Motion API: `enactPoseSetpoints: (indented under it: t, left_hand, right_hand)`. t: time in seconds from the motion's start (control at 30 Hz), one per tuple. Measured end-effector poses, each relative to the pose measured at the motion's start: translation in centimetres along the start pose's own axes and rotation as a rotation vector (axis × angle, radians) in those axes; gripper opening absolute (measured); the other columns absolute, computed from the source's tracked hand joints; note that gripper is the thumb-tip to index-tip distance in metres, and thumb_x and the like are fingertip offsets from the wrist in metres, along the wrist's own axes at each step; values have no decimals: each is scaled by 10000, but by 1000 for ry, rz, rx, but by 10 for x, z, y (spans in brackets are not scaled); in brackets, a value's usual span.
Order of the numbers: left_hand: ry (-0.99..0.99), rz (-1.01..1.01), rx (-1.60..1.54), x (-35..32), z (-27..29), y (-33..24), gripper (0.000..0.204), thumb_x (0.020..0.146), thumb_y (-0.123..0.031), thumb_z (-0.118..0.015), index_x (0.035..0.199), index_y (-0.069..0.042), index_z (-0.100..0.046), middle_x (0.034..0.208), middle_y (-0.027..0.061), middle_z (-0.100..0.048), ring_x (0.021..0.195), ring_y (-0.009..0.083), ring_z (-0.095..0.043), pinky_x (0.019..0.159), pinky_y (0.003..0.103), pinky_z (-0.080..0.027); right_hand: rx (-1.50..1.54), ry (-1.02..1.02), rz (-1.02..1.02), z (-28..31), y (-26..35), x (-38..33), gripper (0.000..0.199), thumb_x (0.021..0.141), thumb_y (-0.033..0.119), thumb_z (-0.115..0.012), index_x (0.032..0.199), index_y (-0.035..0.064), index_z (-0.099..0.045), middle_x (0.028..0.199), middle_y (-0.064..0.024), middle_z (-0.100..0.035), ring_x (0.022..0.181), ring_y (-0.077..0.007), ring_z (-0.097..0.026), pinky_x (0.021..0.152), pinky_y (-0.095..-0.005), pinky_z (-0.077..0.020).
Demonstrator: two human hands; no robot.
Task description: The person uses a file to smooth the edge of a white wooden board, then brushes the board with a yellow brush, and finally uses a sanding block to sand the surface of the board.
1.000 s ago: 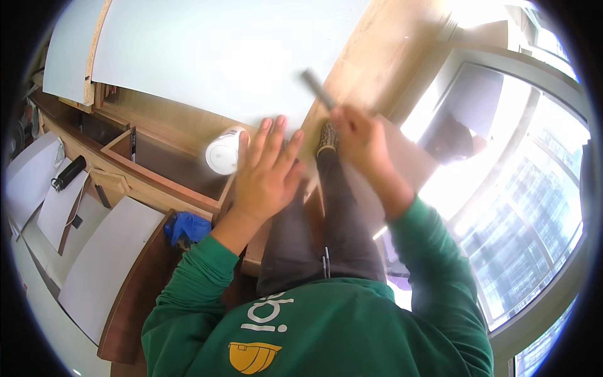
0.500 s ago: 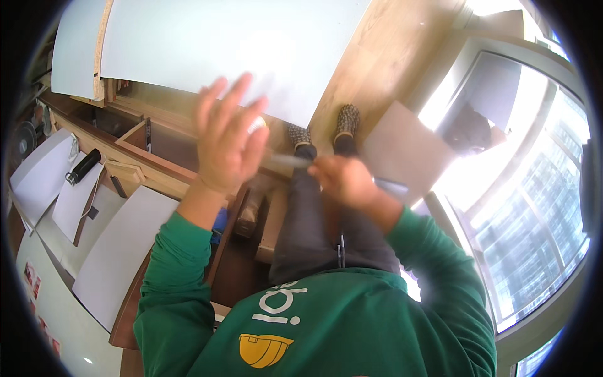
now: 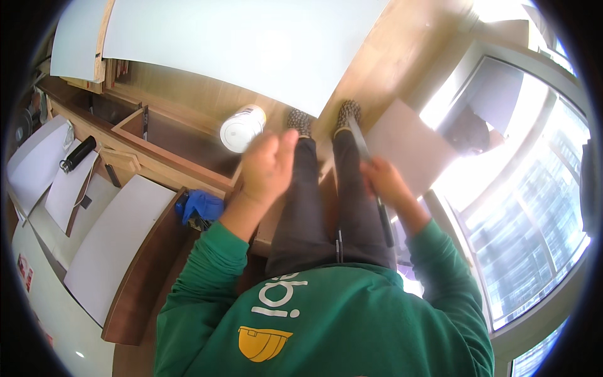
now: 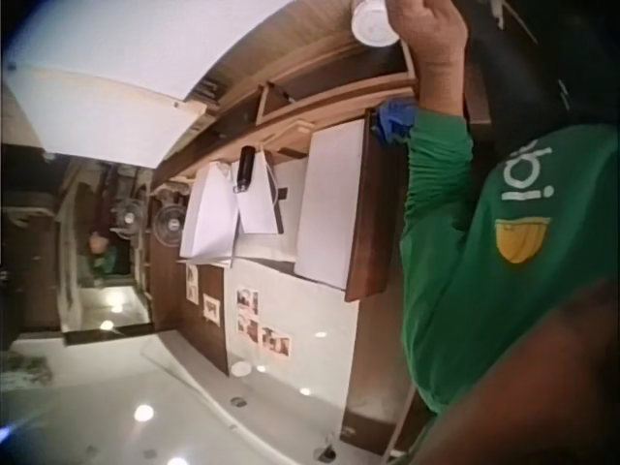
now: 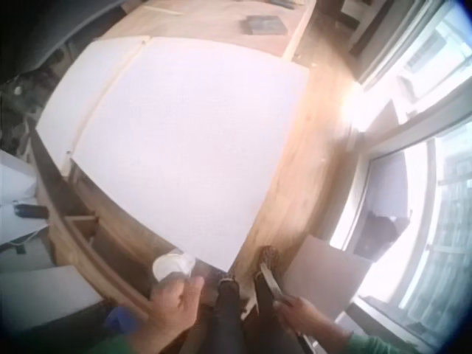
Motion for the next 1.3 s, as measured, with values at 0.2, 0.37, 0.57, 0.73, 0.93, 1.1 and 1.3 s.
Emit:
enactPoseSetpoints:
  t: [0.2, 0.37, 0.57, 0.73, 0.93, 1.1, 1.3]
  left_hand:
    - [213, -427, 162, -28, -24, -34, 407, 925, -114, -669, 1318, -26, -615, 1350, 163, -602, 1202, 361, -569, 1050, 482, -425]
    - [224, -473, 468, -8, -23, -33, 641, 978, -314, -621, 1539, -51, -455, 1626, 151, -395, 1495, 376, -344, 1221, 575, -206]
    - [112, -467, 506, 48, -20, -38, 848, 904, -383, -696, 1610, -94, -327, 1673, 179, -292, 1545, 403, -243, 1227, 632, -134]
    - [47, -467, 465, 100, -25, -59, 992, 730, -335, -794, 1580, -83, -349, 1638, 206, -324, 1535, 389, -251, 1196, 692, -159]
    - [-278, -557, 515, 172, -30, -91, 601, 963, -308, -628, 1467, -7, -494, 1558, 218, -445, 1474, 402, -360, 1217, 579, -224]
    - [-379, -657, 486, 218, -26, -66, 496, 956, -235, -658, 1378, 7, -557, 1467, 237, -528, 1397, 452, -433, 1177, 568, -273]
    - [-413, -658, 466, 226, -32, -60, 406, 1006, -211, -570, 1344, 14, -580, 1415, 238, -566, 1342, 428, -489, 1152, 514, -345]
  right_hand:
    - [230, 53, 10, -9, 5, -19, 226, 1015, 176, -578, 1190, 32, -575, 722, -48, -569, 553, -159, -554, 498, -315, -474]
    - [254, 18, 48, -5, -6, -11, 222, 1001, 155, -578, 1178, 22, -594, 709, -34, -558, 544, -153, -538, 492, -314, -460]
    - [241, -4, 126, 6, -15, -2, 215, 995, 146, -578, 1158, 7, -598, 712, -28, -554, 542, -139, -534, 484, -299, -458]
    - [269, -45, 109, 11, -20, -4, 271, 1008, 161, -572, 1220, -8, -593, 703, -32, -557, 541, -134, -533, 479, -294, -455]
    - [426, -140, 329, 0, 6, -36, 346, 1084, 275, -517, 1260, -11, -602, 690, -6, -526, 551, -103, -512, 510, -263, -430]
    - [485, -107, 569, -21, 19, -28, 335, 1103, 307, -500, 1168, 14, -649, 695, 23, -512, 605, -75, -468, 572, -233, -391]
    - [224, -349, 860, -49, 43, -3, 255, 1029, 272, -650, 990, 19, -644, 712, -53, -554, 669, -148, -531, 631, -320, -456]
Point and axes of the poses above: each hand's wrist, its own x-axis towards the middle knuckle, its own z-axis out of the back of the hand, y = z × x, the point moved 5 cm from there along x, towards the middle knuckle
